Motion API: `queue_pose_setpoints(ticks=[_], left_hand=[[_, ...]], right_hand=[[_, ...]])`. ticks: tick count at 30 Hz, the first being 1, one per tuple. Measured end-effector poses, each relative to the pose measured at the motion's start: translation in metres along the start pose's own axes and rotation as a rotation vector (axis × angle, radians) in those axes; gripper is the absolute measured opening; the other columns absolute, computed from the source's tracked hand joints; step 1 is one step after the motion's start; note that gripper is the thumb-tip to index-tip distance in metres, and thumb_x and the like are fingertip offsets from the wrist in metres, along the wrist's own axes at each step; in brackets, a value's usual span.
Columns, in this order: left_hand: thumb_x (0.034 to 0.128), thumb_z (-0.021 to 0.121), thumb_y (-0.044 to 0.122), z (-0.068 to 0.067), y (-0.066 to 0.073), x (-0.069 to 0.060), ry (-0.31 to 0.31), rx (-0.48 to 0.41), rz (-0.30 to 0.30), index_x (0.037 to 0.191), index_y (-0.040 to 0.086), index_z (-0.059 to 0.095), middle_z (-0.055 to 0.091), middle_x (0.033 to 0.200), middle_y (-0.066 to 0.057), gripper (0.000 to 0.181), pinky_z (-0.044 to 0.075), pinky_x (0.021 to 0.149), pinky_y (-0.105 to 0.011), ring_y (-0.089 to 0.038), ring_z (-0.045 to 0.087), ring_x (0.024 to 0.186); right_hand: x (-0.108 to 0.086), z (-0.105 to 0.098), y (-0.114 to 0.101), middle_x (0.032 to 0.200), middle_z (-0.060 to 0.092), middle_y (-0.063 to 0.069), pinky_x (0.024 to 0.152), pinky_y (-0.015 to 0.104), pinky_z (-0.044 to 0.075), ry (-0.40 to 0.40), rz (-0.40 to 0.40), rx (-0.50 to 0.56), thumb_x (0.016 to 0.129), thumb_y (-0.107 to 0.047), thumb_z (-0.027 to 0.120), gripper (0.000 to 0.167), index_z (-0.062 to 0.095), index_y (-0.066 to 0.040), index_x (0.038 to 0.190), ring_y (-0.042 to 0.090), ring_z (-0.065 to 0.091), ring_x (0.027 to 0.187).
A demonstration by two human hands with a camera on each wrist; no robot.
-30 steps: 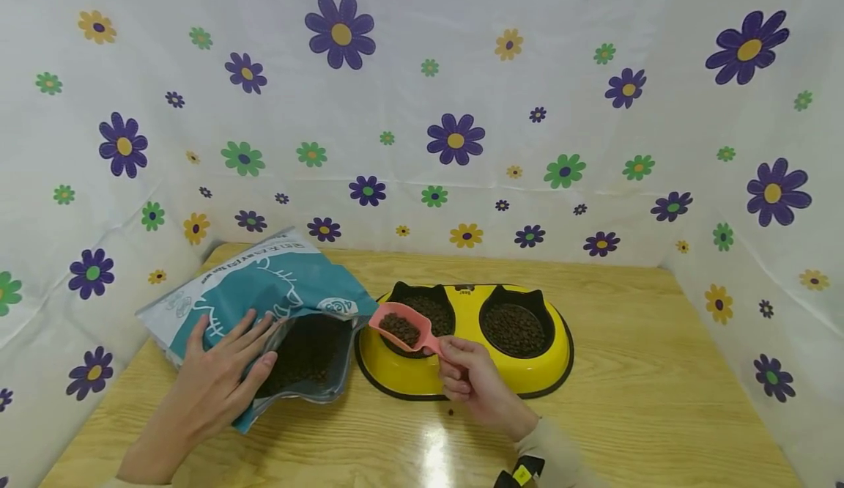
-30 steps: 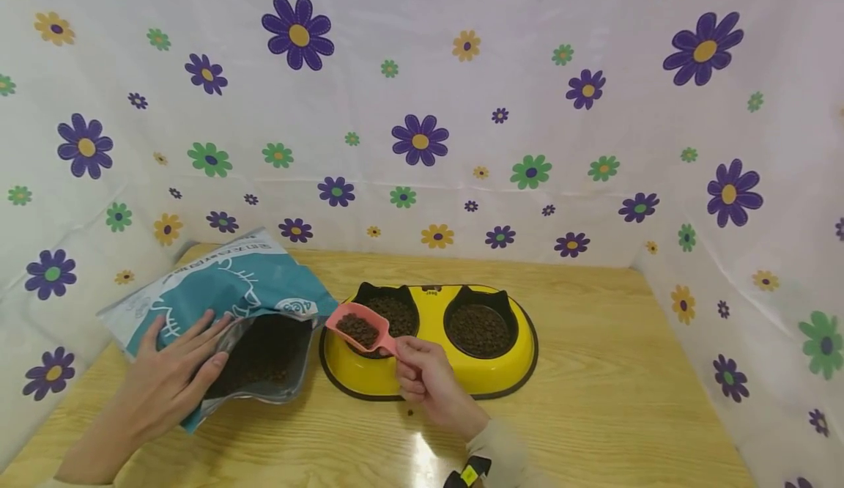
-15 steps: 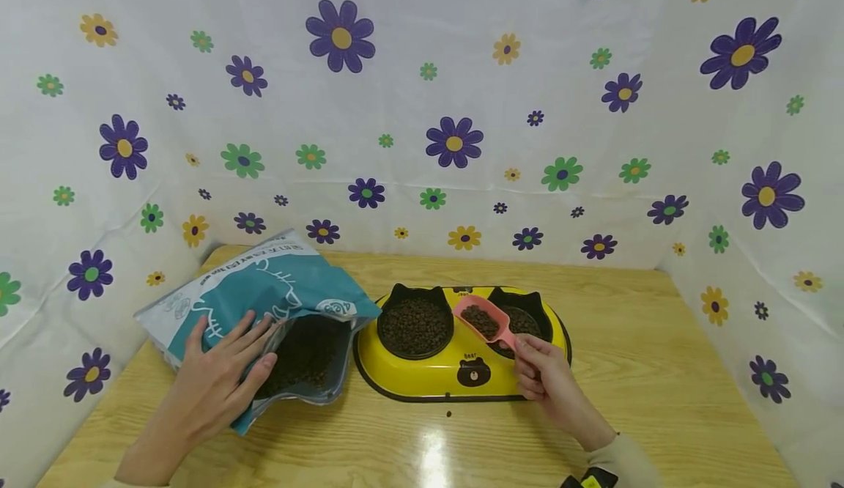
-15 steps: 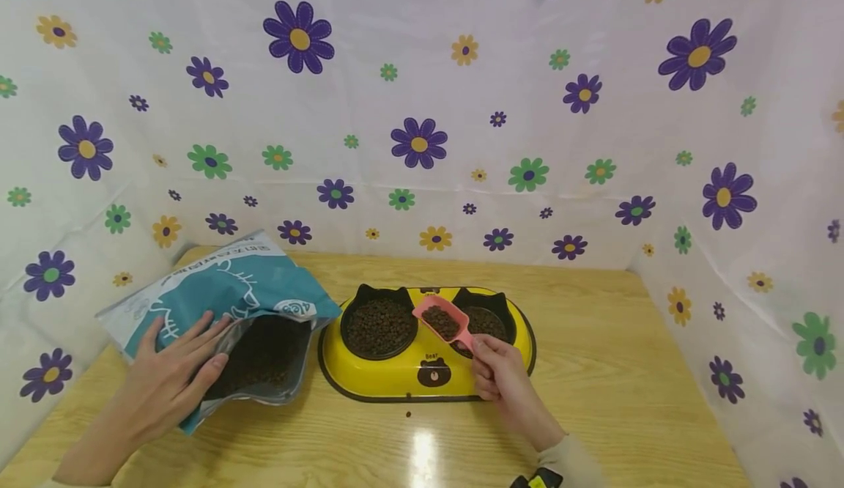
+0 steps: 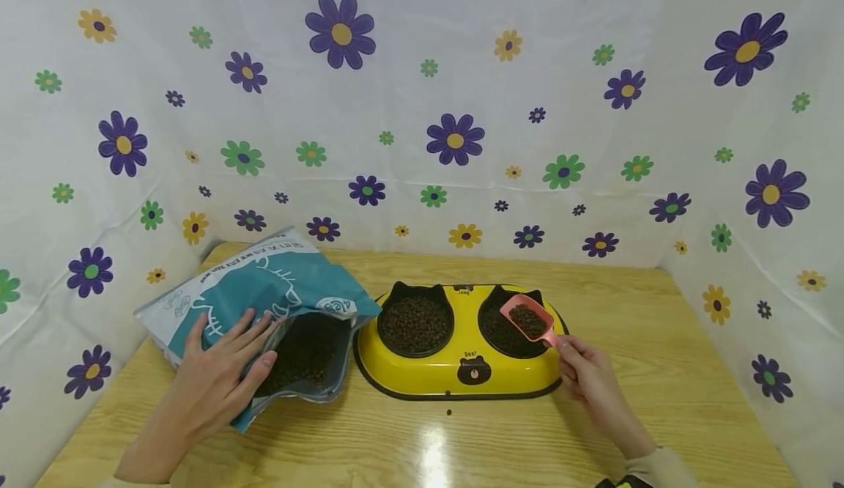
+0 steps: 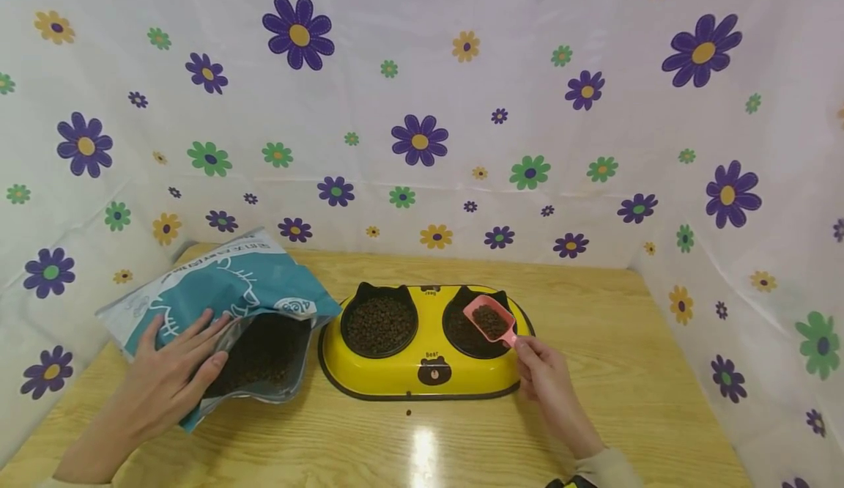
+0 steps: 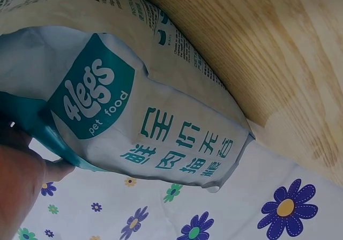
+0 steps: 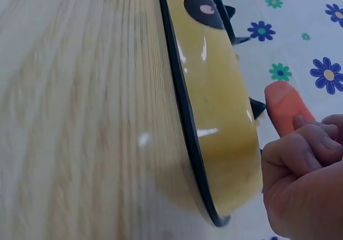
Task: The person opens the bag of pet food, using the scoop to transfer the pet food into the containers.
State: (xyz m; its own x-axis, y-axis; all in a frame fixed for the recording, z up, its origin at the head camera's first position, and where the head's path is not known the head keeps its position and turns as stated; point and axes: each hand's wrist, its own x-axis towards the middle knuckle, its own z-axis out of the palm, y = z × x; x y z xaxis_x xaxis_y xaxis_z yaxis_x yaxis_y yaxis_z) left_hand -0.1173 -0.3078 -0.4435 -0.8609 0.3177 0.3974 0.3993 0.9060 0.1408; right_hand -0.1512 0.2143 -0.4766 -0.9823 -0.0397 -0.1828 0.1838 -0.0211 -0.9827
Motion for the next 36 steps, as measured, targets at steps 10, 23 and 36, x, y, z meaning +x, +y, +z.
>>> queue_pose_setpoints(ticks=[10,23,36], left_hand=[[0.1049,0.054,0.032,0.000,0.001,0.000,0.004,0.001,0.002,0.147,0.010,0.057,0.057,0.150,-0.015,0.047,0.007,0.119,-0.074,-0.041,0.052,0.140],[0.1054,0.054,0.032,0.000,0.001,0.001,0.000,-0.004,-0.006,0.147,0.010,0.057,0.056,0.150,-0.015,0.047,0.007,0.119,-0.075,-0.042,0.052,0.140],[0.1049,0.055,0.031,0.002,0.000,-0.001,0.010,-0.012,-0.006,0.146,0.008,0.057,0.056,0.150,-0.016,0.047,0.008,0.119,-0.075,-0.041,0.051,0.140]], right_hand=[[0.004,-0.017,-0.007,0.063,0.046,-0.002,0.046,0.023,0.032,0.066,-0.100,-0.449,0.111,-0.024,0.045,0.040,0.059,0.005,0.134,0.006,0.033,0.049],[0.006,-0.008,0.000,0.061,0.048,-0.006,0.047,0.019,0.031,0.214,-0.635,-0.923,0.098,-0.005,0.066,0.010,0.072,0.002,0.102,-0.004,0.030,0.052],[0.005,0.002,0.004,0.065,0.043,-0.006,0.051,0.018,0.031,0.173,-0.695,-1.047,0.097,-0.002,0.066,0.004,0.067,-0.002,0.093,0.001,0.032,0.056]])
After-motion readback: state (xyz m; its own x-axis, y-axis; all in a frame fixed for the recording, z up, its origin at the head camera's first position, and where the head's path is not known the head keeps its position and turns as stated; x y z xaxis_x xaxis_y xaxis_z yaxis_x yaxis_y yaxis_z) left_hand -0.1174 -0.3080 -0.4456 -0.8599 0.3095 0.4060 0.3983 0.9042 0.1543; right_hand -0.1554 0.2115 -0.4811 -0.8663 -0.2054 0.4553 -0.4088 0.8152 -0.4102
